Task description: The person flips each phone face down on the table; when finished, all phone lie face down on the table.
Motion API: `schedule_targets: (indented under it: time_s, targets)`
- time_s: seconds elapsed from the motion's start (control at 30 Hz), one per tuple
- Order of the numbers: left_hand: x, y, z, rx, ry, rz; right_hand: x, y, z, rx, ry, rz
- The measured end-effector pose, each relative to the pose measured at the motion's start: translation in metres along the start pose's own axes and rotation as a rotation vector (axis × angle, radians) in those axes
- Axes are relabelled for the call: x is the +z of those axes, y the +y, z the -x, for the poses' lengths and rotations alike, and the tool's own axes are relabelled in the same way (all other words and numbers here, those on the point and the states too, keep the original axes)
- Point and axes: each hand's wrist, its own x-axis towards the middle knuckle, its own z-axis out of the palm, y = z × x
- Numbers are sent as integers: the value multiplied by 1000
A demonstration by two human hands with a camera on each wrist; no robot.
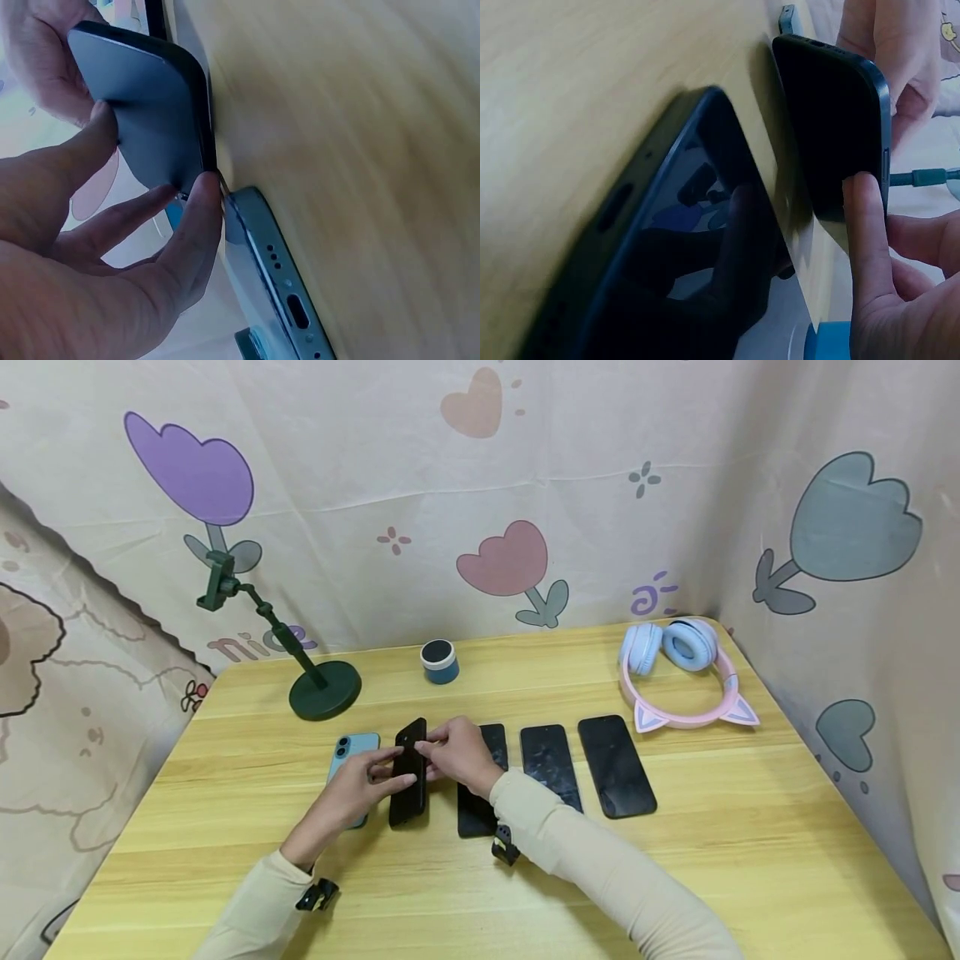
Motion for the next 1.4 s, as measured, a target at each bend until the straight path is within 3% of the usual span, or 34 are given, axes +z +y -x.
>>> schedule_targets:
  time_s: [0.3,0.57,0.8,1.13,1.4]
  targets:
    - [-1,0,0,8,24,-74,-2,4,-3,-31,3,138]
    - [1,4,-2,-15,26,-119,-4,4,-3,-95,-39,468]
    - [1,4,-4,-38,17,-127,-5,2,-5,-129,-42,633]
    - [-3,6,4,21,78,-177,-20,-11,6,-139,-60,641]
    - [5,22,2,97,86,-198,-45,-20,20,-131,-23,674]
